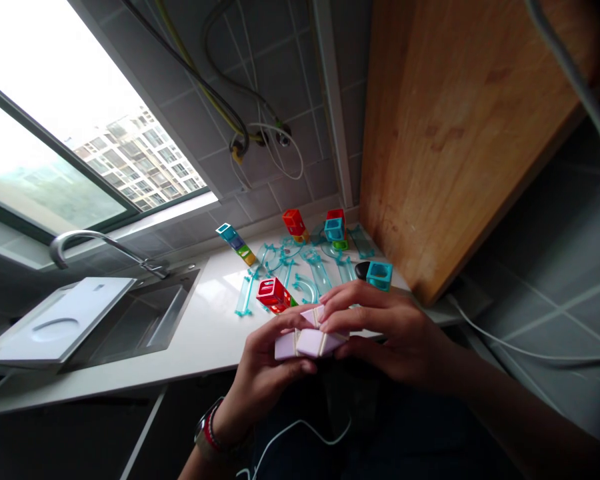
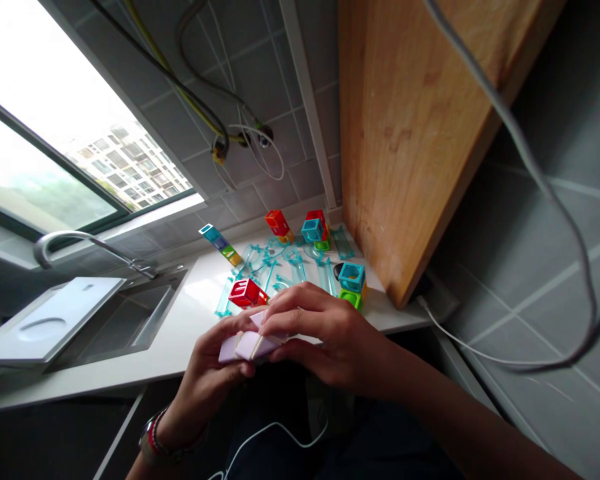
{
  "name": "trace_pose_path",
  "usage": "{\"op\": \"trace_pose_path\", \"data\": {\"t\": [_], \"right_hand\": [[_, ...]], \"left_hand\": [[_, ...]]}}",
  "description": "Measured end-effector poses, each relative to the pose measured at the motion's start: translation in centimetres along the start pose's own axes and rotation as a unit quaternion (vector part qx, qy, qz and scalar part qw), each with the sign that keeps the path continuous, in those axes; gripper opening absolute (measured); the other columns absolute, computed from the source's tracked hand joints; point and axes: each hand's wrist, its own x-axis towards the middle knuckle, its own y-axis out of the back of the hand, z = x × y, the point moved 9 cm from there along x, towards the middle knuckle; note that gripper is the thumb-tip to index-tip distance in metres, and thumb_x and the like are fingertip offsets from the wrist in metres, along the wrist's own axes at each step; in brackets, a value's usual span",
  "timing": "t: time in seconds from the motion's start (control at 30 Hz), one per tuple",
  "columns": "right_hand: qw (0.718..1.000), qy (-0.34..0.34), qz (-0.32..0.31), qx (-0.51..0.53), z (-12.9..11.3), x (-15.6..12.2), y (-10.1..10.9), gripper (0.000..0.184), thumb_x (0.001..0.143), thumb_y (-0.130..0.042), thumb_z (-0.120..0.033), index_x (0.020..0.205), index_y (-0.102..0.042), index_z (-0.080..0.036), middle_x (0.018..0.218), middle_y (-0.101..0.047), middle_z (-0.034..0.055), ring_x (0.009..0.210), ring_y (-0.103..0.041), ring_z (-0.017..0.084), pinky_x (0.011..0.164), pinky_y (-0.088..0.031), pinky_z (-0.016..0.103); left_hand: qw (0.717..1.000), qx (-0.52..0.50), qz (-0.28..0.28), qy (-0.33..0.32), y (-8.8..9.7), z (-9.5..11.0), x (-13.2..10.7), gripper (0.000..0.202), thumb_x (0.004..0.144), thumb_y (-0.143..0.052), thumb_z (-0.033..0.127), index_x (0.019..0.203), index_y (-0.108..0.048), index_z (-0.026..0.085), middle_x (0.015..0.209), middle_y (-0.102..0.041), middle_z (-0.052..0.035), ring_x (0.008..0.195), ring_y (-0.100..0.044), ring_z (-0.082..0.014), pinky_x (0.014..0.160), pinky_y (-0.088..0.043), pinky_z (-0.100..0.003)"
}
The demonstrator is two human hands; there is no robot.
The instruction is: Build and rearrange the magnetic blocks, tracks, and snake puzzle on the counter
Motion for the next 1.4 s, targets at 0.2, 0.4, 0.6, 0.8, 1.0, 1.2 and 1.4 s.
{"op": "trace_pose_path", "data": {"t": [0.2,0.4,0.6,0.8,1.0,1.2,1.4], "right_hand": [[0.996,-0.087,0.027,-0.011,1.6,-0.1,-0.2,0.021,0.096,-0.067,-0.022,0.116,-0.072,-0.023,0.107,-0.07,0.0051,0.104,-0.065,0.018,0.092,-0.052,0.031],[0.989,-0.146,-0.002,0.031,2.8,-0.2,-0.5,0.02,0.096,-0.066,-0.02,0.113,-0.074,-0.026,0.103,-0.07,0.0021,0.102,-0.064,0.017,0.092,-0.048,0.028],[0.977,-0.196,0.023,0.085,4.2,-0.7,-1.1,0.017,0.095,-0.069,-0.032,0.11,-0.074,-0.024,0.104,-0.072,0.0028,0.098,-0.067,0.018,0.088,-0.051,0.03],[0.982,-0.166,0.088,-0.01,4.1,-0.5,0.0,0.018,0.087,-0.078,-0.032,0.102,-0.074,-0.021,0.113,-0.071,0.0074,0.107,-0.067,0.022,0.095,-0.052,0.035],[0.988,-0.125,0.043,-0.078,3.4,-0.3,-0.3,0.011,0.092,-0.071,-0.022,0.102,-0.069,-0.02,0.102,-0.073,0.0074,0.104,-0.067,0.024,0.092,-0.054,0.038],[0.968,-0.045,0.022,-0.244,1.6,-0.4,-1.0,0.02,0.097,-0.053,-0.008,0.111,-0.064,-0.017,0.113,-0.07,0.0131,0.115,-0.064,0.028,0.101,-0.053,0.044],[0.943,0.052,-0.056,-0.324,0.0,-0.4,-2.0,0.025,0.101,-0.044,-0.009,0.114,-0.064,-0.014,0.107,-0.071,0.0132,0.1,-0.068,0.024,0.088,-0.058,0.037]], "left_hand": [[0.993,-0.085,-0.01,0.083,-0.4,-2.2,-0.3,0.026,0.087,-0.078,0.029,0.11,-0.066,0.026,0.113,-0.069,-0.003,0.086,-0.059,-0.0134,0.074,-0.045,-0.021],[0.973,-0.173,-0.029,0.152,-1.2,-3.9,-0.7,0.027,0.087,-0.079,0.031,0.103,-0.061,0.02,0.089,-0.062,-0.0006,0.075,-0.053,-0.0102,0.068,-0.043,-0.019],[0.963,-0.198,-0.025,0.184,-1.3,-4.6,-0.9,0.029,0.089,-0.076,0.038,0.1,-0.06,0.016,0.085,-0.058,-0.002,0.072,-0.052,-0.0102,0.065,-0.044,-0.019],[0.96,-0.199,0.02,0.195,-1.1,-4.4,-0.7,0.023,0.095,-0.068,0.037,0.109,-0.061,0.02,0.099,-0.062,-0.0042,0.08,-0.057,-0.0129,0.071,-0.051,-0.024],[0.958,-0.167,0.037,0.23,-0.9,-4.5,-0.6,0.034,0.089,-0.075,0.036,0.117,-0.064,0.02,0.105,-0.065,-0.0065,0.087,-0.062,-0.0161,0.074,-0.054,-0.025],[0.96,-0.134,0.04,0.242,-0.8,-5.1,-0.6,0.031,0.088,-0.075,0.039,0.111,-0.063,0.021,0.099,-0.065,-0.0042,0.082,-0.061,-0.0159,0.072,-0.057,-0.028],[0.974,-0.043,0.049,0.215,0.4,-4.5,-0.6,0.032,0.087,-0.077,0.036,0.11,-0.064,0.02,0.092,-0.062,-0.0016,0.077,-0.057,-0.0119,0.065,-0.052,-0.019]]}}
